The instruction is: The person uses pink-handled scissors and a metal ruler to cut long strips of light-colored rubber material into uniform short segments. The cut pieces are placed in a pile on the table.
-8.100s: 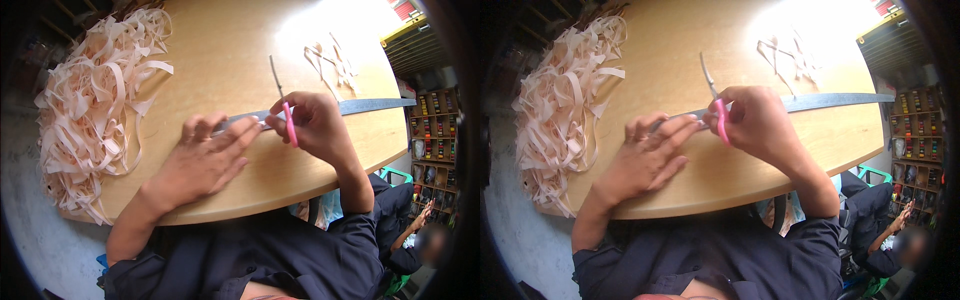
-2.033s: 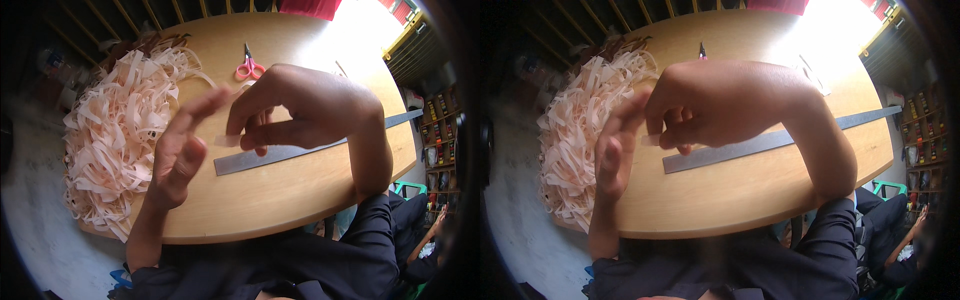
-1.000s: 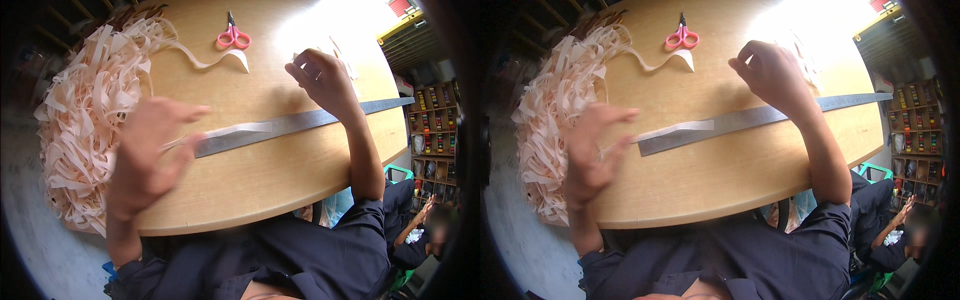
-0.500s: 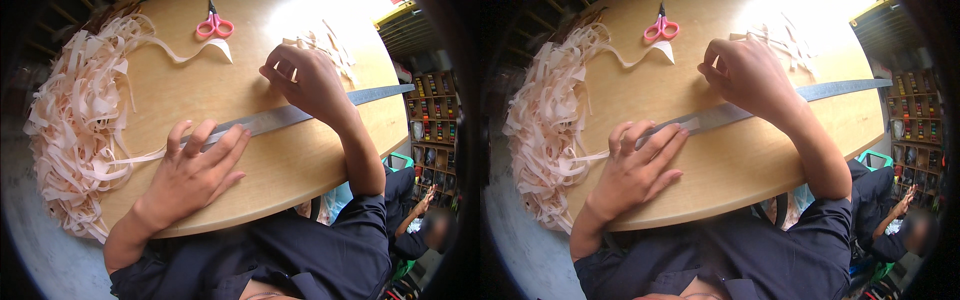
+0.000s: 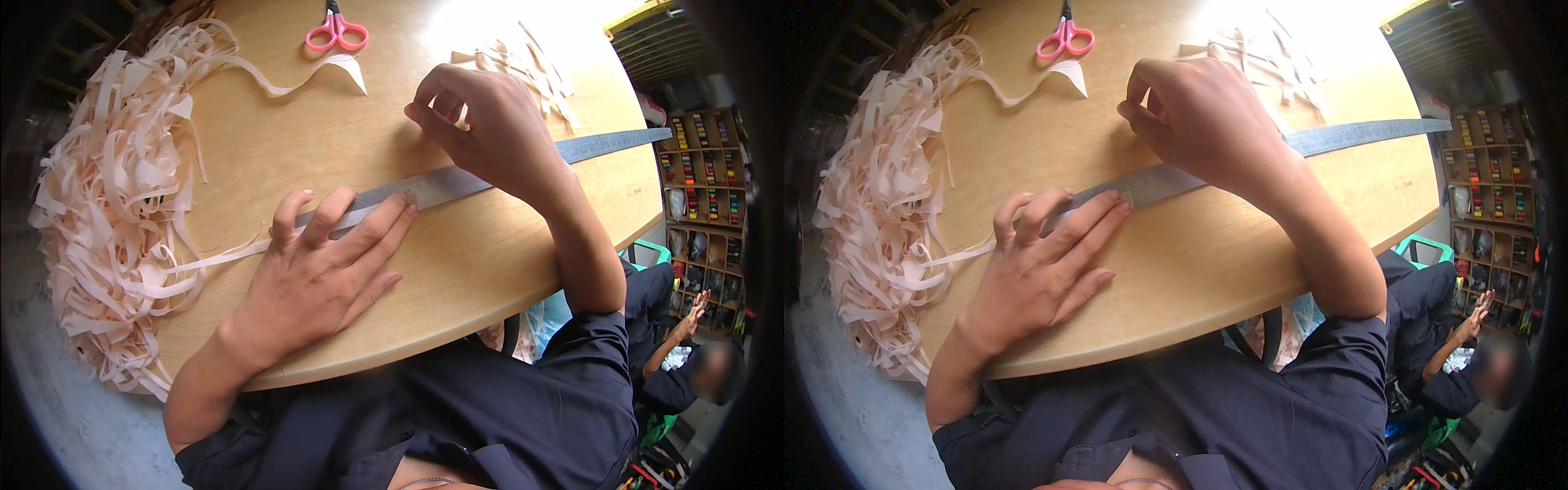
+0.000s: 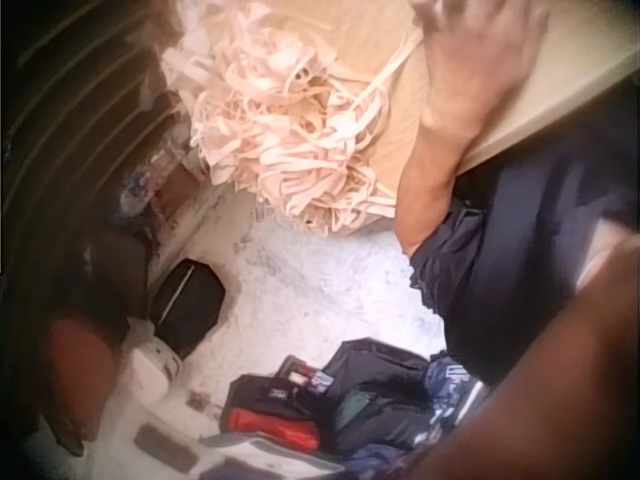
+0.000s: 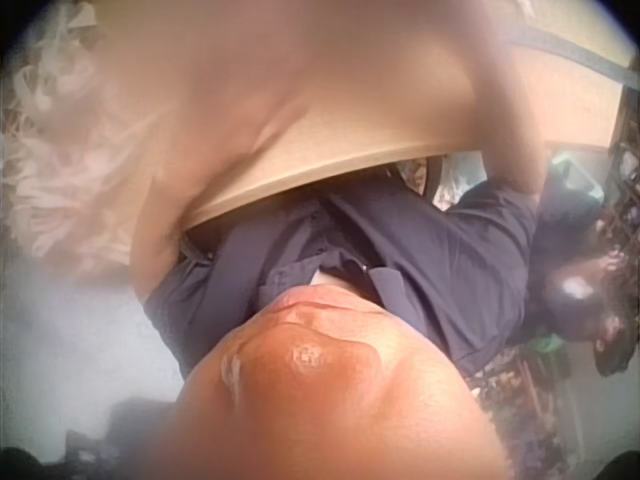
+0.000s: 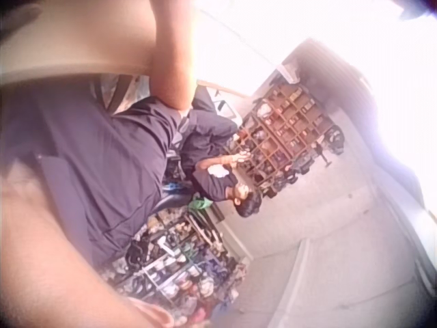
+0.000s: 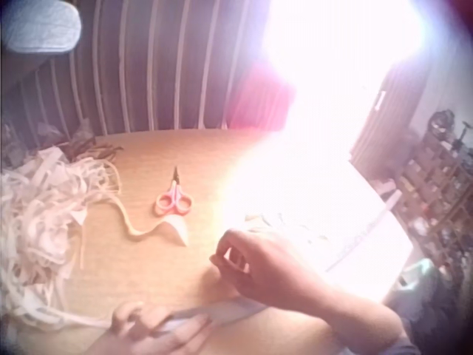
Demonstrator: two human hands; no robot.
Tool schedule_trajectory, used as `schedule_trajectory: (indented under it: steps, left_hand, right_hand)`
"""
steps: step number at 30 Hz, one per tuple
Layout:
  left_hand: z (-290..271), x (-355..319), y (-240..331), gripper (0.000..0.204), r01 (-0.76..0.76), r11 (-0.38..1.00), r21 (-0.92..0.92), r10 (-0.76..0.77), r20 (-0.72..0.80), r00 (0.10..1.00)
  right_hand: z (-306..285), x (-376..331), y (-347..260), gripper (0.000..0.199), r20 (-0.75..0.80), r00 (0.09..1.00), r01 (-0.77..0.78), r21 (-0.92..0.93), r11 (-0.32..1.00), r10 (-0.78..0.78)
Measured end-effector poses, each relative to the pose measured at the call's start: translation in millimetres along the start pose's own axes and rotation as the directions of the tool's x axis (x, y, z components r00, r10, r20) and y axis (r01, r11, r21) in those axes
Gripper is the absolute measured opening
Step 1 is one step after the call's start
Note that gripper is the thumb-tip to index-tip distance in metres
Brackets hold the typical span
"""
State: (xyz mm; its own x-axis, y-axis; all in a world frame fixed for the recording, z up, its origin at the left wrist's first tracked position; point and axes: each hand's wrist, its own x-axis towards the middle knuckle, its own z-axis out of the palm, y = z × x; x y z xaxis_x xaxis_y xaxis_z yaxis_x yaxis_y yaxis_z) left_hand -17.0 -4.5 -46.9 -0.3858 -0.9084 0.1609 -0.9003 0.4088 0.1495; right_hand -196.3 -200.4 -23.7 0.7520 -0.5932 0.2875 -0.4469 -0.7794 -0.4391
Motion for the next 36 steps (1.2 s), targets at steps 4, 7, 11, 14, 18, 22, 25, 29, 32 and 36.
schedule_trajectory:
  steps: [4, 7, 11, 14, 18, 22, 25, 29, 32, 36]
  left_hand:
    - [0, -1, 1, 0.053, -0.008, 0.999, 0.047, 0.007, 0.007, 1.000]
    - [0, -1, 1, 0.053, -0.005, 0.999, 0.036, 0.004, 0.008, 1.000]
    - [1, 0, 2, 0.052, -0.001, 0.999, 0.045, 0.001, 0.001, 1.000]
    - [2, 0, 3, 0.052, 0.000, 0.999, 0.049, 0.000, -0.006, 1.000]
    - [4, 1, 3, 0.052, 0.001, 1.000, 0.030, 0.000, -0.033, 0.999]
    - [4, 1, 2, 0.053, -0.011, 0.999, 0.035, 0.013, -0.067, 0.998]
    - [3, 1, 2, 0.053, -0.021, 0.998, 0.055, 0.024, -0.068, 0.997]
    - [3, 2, 2, 0.053, -0.030, 0.997, 0.066, 0.035, -0.074, 0.997]
    - [4, 1, 3, 0.053, -0.020, 0.998, 0.057, 0.025, -0.087, 0.996]
    - [6, 0, 2, 0.053, -0.021, 0.998, 0.052, 0.027, -0.103, 0.994]
  right_hand:
    - [1, 0, -2, 0.016, 0.000, 1.000, -0.019, 0.011, 1.000, 0.019]
    - [2, 2, -1, 0.016, -0.004, 1.000, -0.009, 0.002, 1.000, 0.009]
    - [4, 1, 0, 0.015, -0.017, 1.000, 0.012, -0.010, 1.000, -0.012]
    - [6, 0, 0, 0.015, -0.028, 1.000, -0.013, 0.026, 1.000, 0.014]
    - [5, 3, 5, 0.017, -0.043, 0.999, 0.009, 0.020, 1.000, -0.008]
    - [11, 14, 12, 0.037, -0.061, 0.986, 0.148, -0.133, 0.980, -0.157]
    - [27, 29, 19, 0.049, -0.007, 0.955, 0.287, -0.236, 0.928, -0.297]
    - [31, 31, 30, 0.046, -0.014, 0.963, 0.259, -0.240, 0.936, -0.270]
    - [16, 26, 36, 0.033, -0.083, 0.982, 0.151, -0.191, 0.970, -0.169]
    - [0, 22, 39, 0.030, -0.135, 0.982, -0.137, -0.030, 0.990, 0.132]
